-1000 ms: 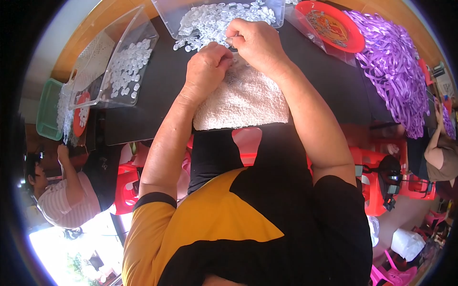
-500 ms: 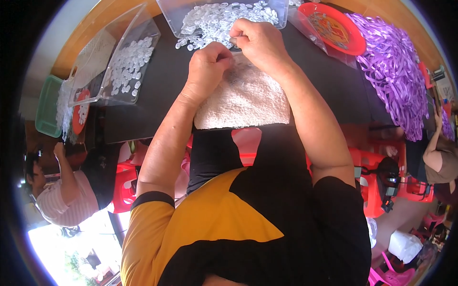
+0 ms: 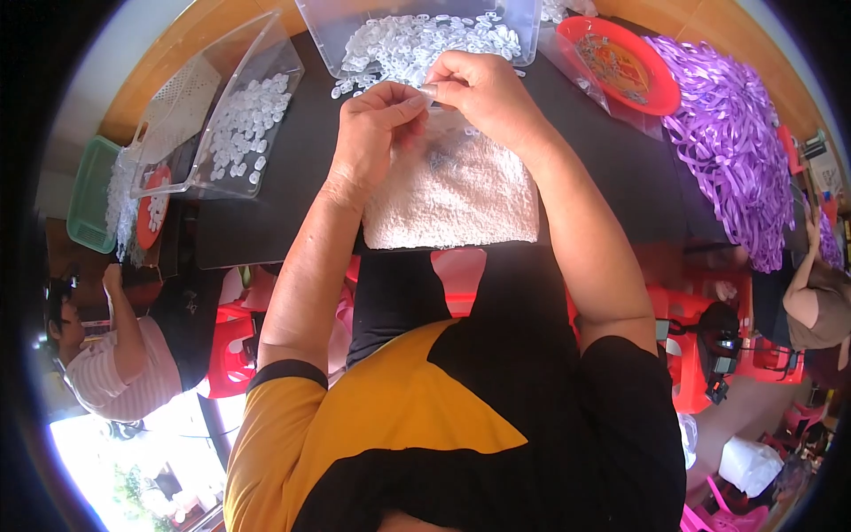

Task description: The person is manually assembling small white plastic rings or components from a bin onto a small white towel on a table.

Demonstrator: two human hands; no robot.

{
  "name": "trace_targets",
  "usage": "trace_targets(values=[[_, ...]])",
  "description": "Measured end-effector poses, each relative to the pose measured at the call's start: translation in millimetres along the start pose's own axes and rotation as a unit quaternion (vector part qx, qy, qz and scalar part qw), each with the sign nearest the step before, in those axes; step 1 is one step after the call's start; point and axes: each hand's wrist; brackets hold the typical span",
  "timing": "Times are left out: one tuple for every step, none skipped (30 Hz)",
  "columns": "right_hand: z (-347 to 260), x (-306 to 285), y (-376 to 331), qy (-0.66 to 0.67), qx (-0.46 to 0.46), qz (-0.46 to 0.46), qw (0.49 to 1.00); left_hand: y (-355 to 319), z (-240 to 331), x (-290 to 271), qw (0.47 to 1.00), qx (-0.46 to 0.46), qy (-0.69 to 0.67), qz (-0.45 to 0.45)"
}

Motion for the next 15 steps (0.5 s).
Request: trace_targets(values=[[-0.5, 0.1, 0.1, -0.013, -0.002, -0.009, 1.000, -0.1, -0.1, -0.1, 1.000, 0.000, 0.000, 0.001], [-0.5, -0.4, 0.1, -0.013, -0.003, -0.010, 1.000, -0.2, -0.6, -0.2, 1.000, 0.003, 0.001, 0.007], [-0.4, -1.4, 0.1, -0.028, 0.009, -0.023, 0.999, -0.3, -0.9, -0.4, 1.000, 0.006, 0.002, 0.013], [-0.4, -2.3, 0.1, -0.045, 0.020, -0.036, 0.998, 0.1, -1.0, -0.2, 1.000, 0.007, 0.002, 0.013], [-0.9, -2.4, 0.0, -0.045, 0.020, -0.036, 0.998, 0.4, -1.1, -0.1, 1.000, 0.009, -0.001, 0.014], [-1.5, -2.5, -0.3, -0.044, 0.025, -0.030, 0.998, 0.5, -1.2, 0.1, 1.000, 0.010, -0.004, 0.015], [-1.7, -2.8, -0.9, -0.043, 0.031, -0.023, 0.998, 0.2, -2.1, 1.3, 1.000, 0.011, -0.004, 0.015], [-1.7, -3.1, -1.1, -0.043, 0.031, -0.023, 0.998, -0.4, -3.3, 3.2, 0.998, 0.049, 0.035, 0.025], [-1.8, -3.4, -1.2, -0.033, 0.041, -0.020, 0.998, -0.3, -5.0, 4.9, 0.993, 0.088, 0.075, 0.036], [-2.6, -2.3, -1.1, -0.021, 0.050, -0.019, 0.998, -0.1, -9.4, 4.2, 0.993, 0.088, 0.075, 0.036], [-4.4, -1.2, -1.3, -0.021, 0.049, -0.020, 0.998, 0.0, -15.2, 3.1, 0.964, 0.194, 0.174, 0.057], [-6.9, -0.2, -1.4, -0.022, 0.048, -0.021, 0.998, 0.9, -19.7, 1.8, 0.913, 0.296, 0.270, 0.076], [-7.8, -0.2, -1.9, -0.024, 0.047, -0.021, 0.998, 1.7, -20.1, 2.5, 0.913, 0.296, 0.269, 0.076], [-7.6, -0.1, -2.2, -0.024, 0.048, -0.021, 0.998, 2.4, -20.4, 2.9, 0.882, 0.333, 0.325, 0.078], [-7.3, 0.1, -2.4, -0.026, 0.054, -0.020, 0.998, 2.7, -20.8, 3.4, 0.845, 0.369, 0.379, 0.079]])
Point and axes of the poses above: each hand's wrist, its own y-axis towards the middle knuckle, its own x-axis out of the palm, z = x × y, and after that the axes turned 6 degrees about x, right-handed
